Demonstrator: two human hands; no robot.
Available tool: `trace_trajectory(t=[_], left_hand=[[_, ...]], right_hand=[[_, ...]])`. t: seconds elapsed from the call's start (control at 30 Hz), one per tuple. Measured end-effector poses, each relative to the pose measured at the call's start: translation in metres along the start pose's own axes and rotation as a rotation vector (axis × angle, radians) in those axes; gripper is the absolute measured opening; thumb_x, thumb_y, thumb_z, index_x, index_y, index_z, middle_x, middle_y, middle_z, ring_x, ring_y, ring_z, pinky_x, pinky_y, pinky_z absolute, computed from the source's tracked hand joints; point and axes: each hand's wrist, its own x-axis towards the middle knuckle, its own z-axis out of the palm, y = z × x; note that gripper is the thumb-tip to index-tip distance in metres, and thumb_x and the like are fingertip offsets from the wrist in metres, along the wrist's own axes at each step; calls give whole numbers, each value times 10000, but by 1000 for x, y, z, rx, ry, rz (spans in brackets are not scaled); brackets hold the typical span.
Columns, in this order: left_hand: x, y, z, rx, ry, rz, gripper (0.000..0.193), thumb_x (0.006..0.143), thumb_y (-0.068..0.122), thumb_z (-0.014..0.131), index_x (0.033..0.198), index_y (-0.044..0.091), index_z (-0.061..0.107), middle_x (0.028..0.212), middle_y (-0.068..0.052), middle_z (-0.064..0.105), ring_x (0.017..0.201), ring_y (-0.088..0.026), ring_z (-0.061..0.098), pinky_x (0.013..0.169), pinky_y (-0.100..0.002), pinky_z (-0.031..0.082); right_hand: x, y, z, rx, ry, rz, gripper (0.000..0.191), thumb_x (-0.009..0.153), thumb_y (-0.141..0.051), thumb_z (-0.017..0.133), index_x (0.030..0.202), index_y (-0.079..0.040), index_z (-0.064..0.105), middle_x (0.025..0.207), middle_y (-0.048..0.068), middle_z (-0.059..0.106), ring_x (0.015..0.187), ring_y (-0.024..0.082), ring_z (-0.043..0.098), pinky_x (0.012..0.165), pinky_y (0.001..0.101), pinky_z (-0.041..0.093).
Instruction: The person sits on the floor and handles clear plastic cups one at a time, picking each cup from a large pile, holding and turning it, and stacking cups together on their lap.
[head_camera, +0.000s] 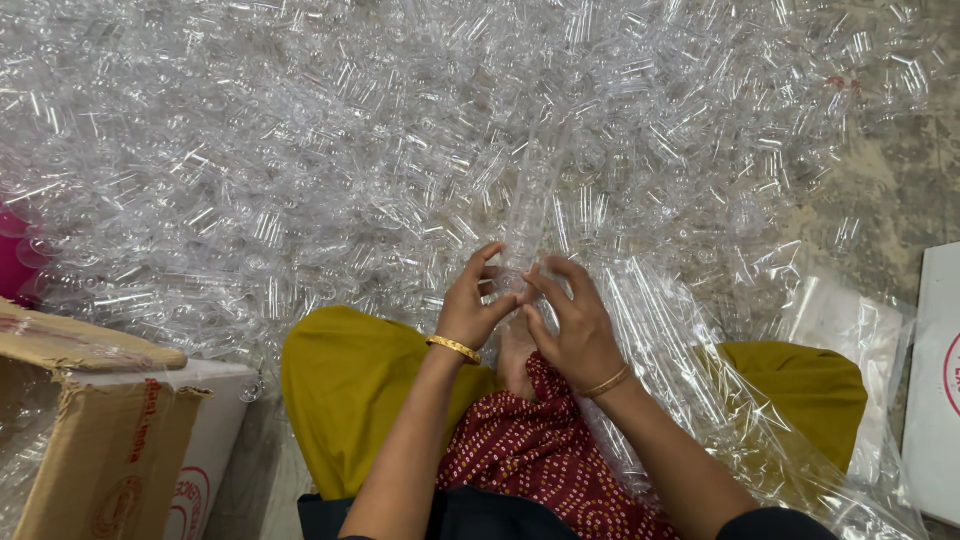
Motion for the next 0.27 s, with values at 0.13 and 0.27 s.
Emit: trace_trajectory(t=[0.13,0.27], left_hand=[[-1,4,1,46,13,65,789,754,127,836,1465,202,502,1151,-155,717,1074,-257,724,924,-381,588],[-3,10,-1,45,-39,-41,833,710,169,872,1445,228,485,1154,-125,696,1068,-277,738,880,-389,614]], right_hand=[[4,10,-3,-114,42,-158,336,841,-151,744,1161,-84,665,1486,212,499,1340,422,514,1114,500,427],[3,28,-3,-15,-90,82,412,917,-200,736,1307,-108,643,1504,44,521,1409,298,514,1204,444,423]])
